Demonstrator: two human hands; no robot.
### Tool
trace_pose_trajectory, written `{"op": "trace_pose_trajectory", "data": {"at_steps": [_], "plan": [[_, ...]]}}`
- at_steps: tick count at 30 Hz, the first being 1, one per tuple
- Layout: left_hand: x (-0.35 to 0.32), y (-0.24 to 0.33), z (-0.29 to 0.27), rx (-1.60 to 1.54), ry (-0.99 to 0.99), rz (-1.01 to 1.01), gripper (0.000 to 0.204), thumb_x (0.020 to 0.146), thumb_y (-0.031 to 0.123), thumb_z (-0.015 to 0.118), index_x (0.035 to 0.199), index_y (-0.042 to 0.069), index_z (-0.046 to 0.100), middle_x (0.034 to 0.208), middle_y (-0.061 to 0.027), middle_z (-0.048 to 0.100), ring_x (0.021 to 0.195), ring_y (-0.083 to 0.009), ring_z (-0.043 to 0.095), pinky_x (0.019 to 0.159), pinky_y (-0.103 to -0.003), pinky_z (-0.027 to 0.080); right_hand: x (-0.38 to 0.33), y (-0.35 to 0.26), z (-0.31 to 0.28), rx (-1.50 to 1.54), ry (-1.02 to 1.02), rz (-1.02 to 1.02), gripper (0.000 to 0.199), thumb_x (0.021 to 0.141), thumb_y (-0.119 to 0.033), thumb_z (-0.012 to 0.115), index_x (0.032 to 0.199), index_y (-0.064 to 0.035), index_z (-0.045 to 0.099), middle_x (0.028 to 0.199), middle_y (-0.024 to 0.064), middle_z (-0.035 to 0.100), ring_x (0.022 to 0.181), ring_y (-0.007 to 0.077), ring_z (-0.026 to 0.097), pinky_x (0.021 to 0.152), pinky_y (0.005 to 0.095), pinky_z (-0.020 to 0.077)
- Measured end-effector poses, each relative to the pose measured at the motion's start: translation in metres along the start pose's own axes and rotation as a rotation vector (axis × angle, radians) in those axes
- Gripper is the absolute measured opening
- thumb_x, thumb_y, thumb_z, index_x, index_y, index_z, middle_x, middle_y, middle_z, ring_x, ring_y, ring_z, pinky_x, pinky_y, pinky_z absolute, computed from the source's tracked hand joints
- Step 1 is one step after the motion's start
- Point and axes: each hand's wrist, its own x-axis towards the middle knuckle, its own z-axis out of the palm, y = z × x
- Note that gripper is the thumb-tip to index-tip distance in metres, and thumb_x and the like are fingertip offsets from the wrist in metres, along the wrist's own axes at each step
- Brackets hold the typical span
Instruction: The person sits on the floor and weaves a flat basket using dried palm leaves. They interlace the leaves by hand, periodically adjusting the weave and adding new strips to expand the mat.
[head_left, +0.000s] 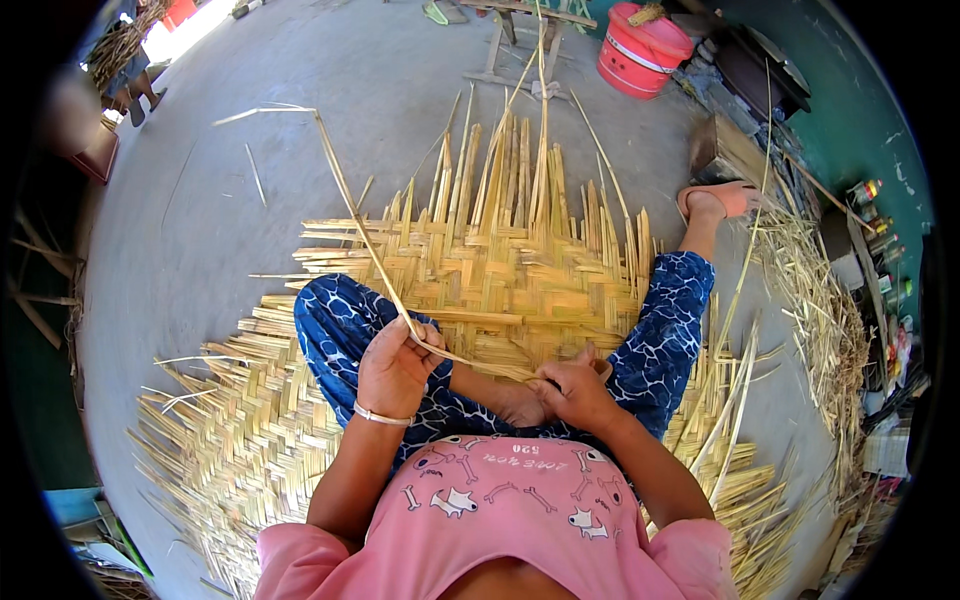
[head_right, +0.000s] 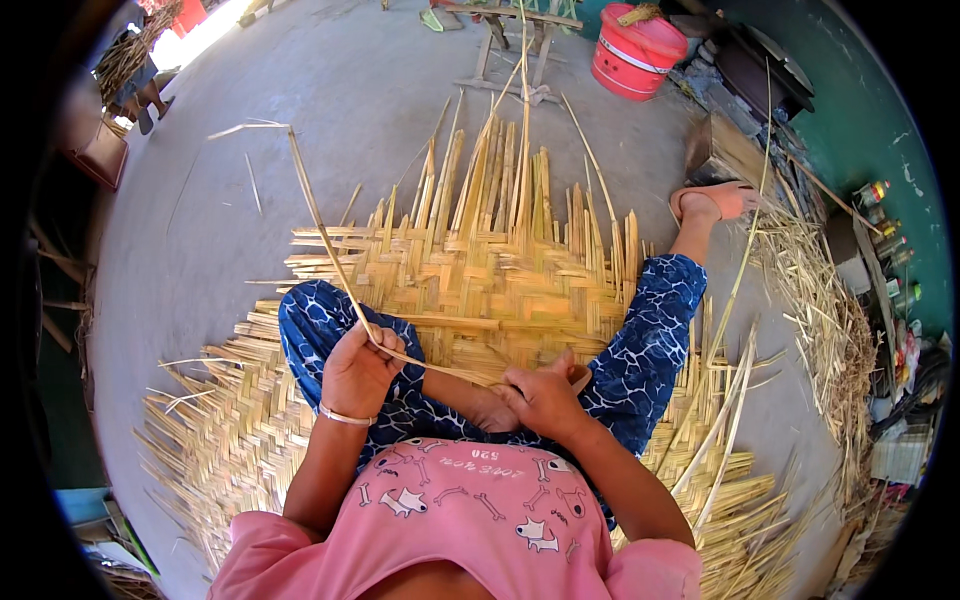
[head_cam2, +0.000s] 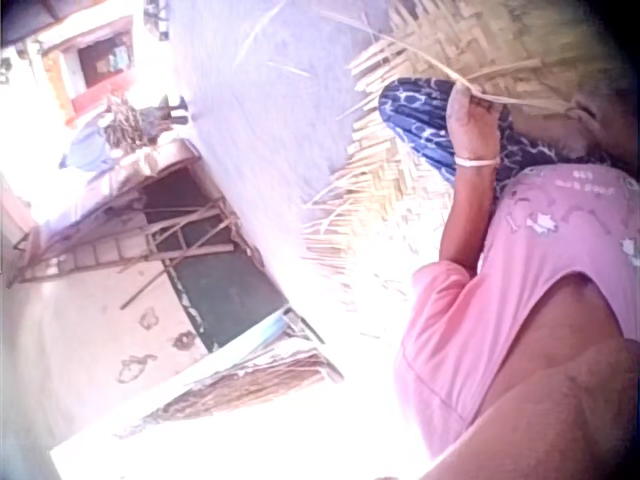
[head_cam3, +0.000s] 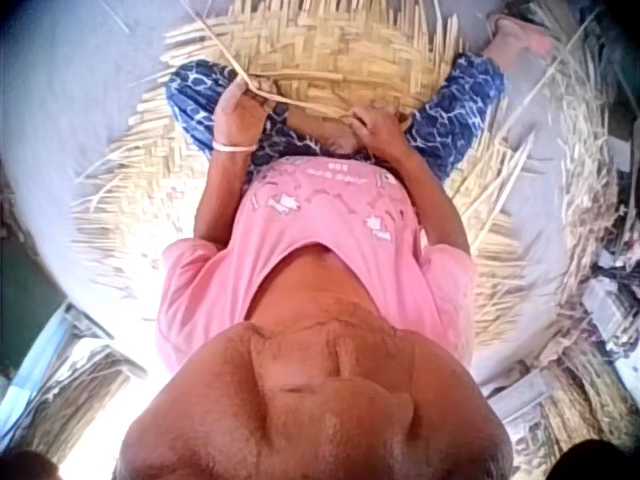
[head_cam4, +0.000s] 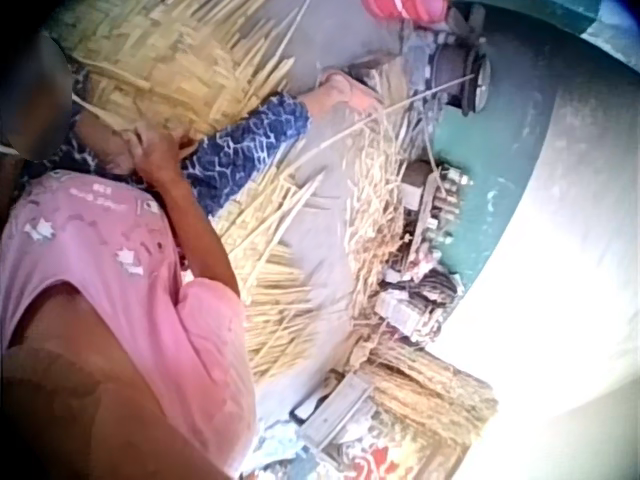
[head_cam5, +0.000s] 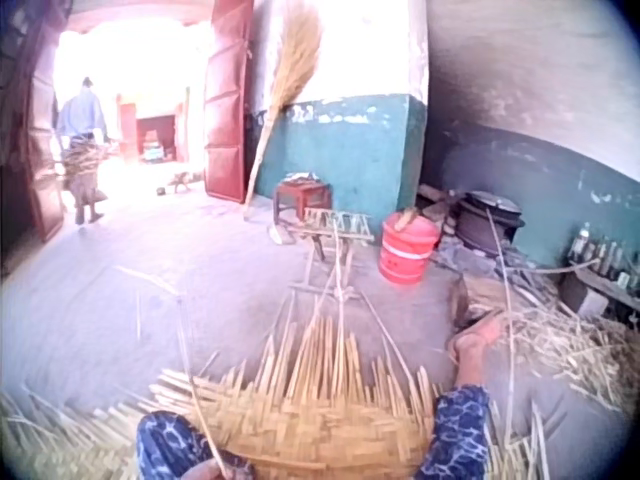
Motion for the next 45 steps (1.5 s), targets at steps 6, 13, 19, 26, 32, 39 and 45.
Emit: {"op": "trace_pose_trajectory", "data": {"at_steps": [6,13,19,26,32,39,45], "plan": [[-0.008,-0.006,-0.006,-0.013,-0.037,0.007,0.024,0.093,0.025,0.05,0.082,0.006,0.058,0.08,-0.0078,0.058,0.08,-0.019,0.056,0.075,-0.032,0.046,-0.014,0.004,0.002,0.025,0.014,-0.021,0.017,0.085,-0.018,0.059,0.079,-0.0018,0.058,0.072,0.0173,0.059,0.068,0.0355,0.057,0.061,0.039,0.0445],[-0.015,-0.005,0.001,-0.033,-0.033,-0.004,0.026,0.094,0.026,0.05,0.078,0.006,0.053,0.076,-0.0074,0.054,0.075,-0.0193,0.05,0.074,-0.032,0.044,-0.023,0.005,0.006,0.036,-0.008,0.002,0.014,0.084,-0.017,0.059,0.084,-0.0032,0.059,0.075,0.0175,0.061,0.071,0.0369,0.059,0.06,0.0417,0.0457],[-0.018,-0.001,-0.002,-0.079,-0.056,0.002,0.024,0.094,0.025,0.05,0.08,0.006,0.055,0.078,-0.0072,0.055,0.077,-0.0194,0.052,0.075,-0.032,0.043,-0.02,0.003,0.004,-0.018,-0.02,0.024,0.013,0.084,-0.017,0.058,0.086,-0.0039,0.06,0.076,0.0182,0.061,0.073,0.037,0.06,0.062,0.0419,0.0467],[-0.017,0.005,-0.011,-0.075,-0.029,0.045,0.023,0.091,0.023,0.051,0.077,0.004,0.051,0.076,-0.0077,0.048,0.077,-0.0202,0.046,0.075,-0.033,0.042,-0.016,0.002,0.002,-0.072,-0.015,-0.002,0.016,0.085,-0.017,0.059,0.093,-0.0045,0.062,0.082,0.0173,0.063,0.077,0.0353,0.061,0.065,0.04,0.048],[0.008,0.014,-0.006,-0.099,-0.015,0.077,0.018,0.091,0.023,0.054,0.084,0.006,0.055,0.082,-0.0083,0.06,0.08,-0.0201,0.057,0.077,-0.033,0.046,-0.006,0.012,-0.006,-0.234,0.089,-0.021,0.012,0.083,-0.018,0.061,0.089,-0.0076,0.063,0.077,0.0142,0.062,0.074,0.0343,0.061,0.069,0.0402,0.0475],[0.034,0.022,-0.008,-0.183,-0.06,0.1,0.014,0.091,0.023,0.056,0.087,0.009,0.055,0.083,-0.0056,0.059,0.081,-0.0176,0.057,0.078,-0.034,0.046,-0.016,0.017,-0.024,-0.218,0.125,0.151,0.014,0.084,-0.021,0.061,0.088,-0.0067,0.061,0.08,0.0165,0.062,0.074,0.0367,0.06,0.065,0.0417,0.0484],[0.03,0.027,-0.004,-0.085,0.052,0.064,0.02,0.089,0.029,0.058,0.085,0.01,0.051,0.081,-0.0042,0.048,0.08,-0.0191,0.049,0.078,-0.034,0.044,-0.031,0.024,-0.03,-0.231,0.042,0.252,0.017,0.085,-0.024,0.06,0.086,-0.0069,0.06,0.074,0.0154,0.063,0.07,0.0371,0.061,0.061,0.0423,0.0478]]}}
